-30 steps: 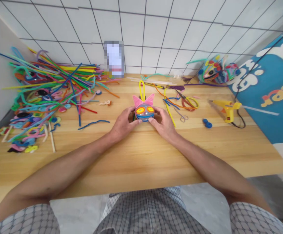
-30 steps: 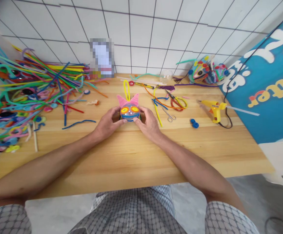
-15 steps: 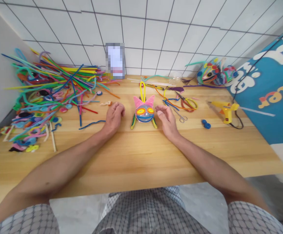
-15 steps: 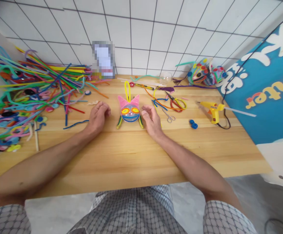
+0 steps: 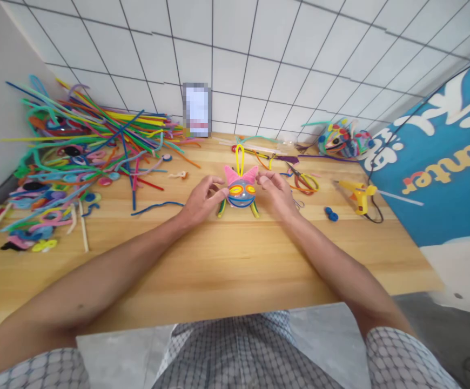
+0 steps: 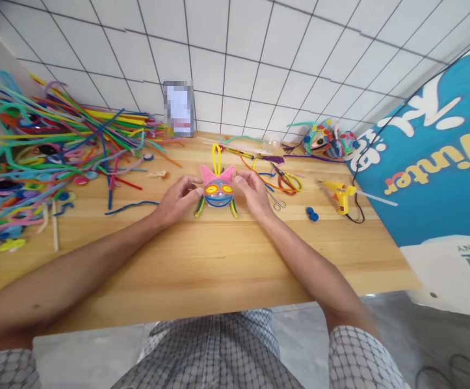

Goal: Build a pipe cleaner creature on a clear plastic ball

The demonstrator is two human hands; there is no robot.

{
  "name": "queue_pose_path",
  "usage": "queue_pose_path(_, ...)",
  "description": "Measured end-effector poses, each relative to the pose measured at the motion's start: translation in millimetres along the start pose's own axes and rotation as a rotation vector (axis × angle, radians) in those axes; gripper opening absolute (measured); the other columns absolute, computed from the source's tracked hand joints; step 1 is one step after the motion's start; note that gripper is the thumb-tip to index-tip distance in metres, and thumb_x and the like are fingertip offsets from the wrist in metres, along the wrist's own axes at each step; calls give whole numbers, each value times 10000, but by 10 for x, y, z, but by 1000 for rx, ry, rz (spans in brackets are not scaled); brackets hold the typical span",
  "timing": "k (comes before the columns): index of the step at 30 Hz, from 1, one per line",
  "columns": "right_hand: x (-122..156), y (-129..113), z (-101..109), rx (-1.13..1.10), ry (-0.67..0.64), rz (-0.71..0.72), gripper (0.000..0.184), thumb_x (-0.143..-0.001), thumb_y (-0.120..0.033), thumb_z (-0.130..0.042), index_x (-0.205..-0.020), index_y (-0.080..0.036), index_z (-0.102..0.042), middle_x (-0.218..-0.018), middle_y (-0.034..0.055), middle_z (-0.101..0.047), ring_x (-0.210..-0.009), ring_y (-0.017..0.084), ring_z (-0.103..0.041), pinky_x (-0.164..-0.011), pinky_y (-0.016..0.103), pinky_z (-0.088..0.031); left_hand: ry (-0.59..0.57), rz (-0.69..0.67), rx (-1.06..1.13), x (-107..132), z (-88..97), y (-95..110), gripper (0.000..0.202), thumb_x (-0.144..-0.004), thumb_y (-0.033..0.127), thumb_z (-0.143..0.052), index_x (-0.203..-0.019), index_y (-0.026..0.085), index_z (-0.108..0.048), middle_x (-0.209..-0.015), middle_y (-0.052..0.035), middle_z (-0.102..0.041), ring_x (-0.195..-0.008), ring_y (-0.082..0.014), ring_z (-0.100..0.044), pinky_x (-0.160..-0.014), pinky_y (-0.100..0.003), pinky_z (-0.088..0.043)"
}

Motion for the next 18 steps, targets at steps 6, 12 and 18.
queue_pose_path(6, -223, -87, -164, 38, -128, -25, 519, -837, -743, -885, -931, -252, -746, -904, -3, -745, -880, 206, -663, -856, 367, -541, -114, -8, 39, 4, -38, 36, 523, -977, 657, -710, -1229, 200, -746, -1166, -93, -832, -1028, -280, -770, -968, -432, -615)
queue_pose_path(12, -367, -97, -197, 44, -105, -33, 506, -808, -689, -914, -742, -257, -658, -705, -43, -576, -676, 148, -480, -663, 324, -399, -111, -2, 51, -4, -26, 39, 507, -1020, 640, -663, -1236, 192, -762, -1165, -91, -843, -1072, -288, -777, -992, -437, -610)
queue_pose_path(18, -443, -162, -199, -48, -9, -11, 497, -795, -691, -930, -746, -259, -690, -708, -28, -622, -677, 150, -515, -625, 301, -410, -106, -13, 89, -8, -32, 37, 533, -994, 634, -724, -1301, 199, -731, -1309, -123, -831, -1067, -283, -777, -935, -427, -611)
Point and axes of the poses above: each hand's wrist, its own x-axis away from the middle knuckle, its own z-axis out of the back of the hand, y = z × x, the point moved 4 cm from there along -x, towards the middle knuckle
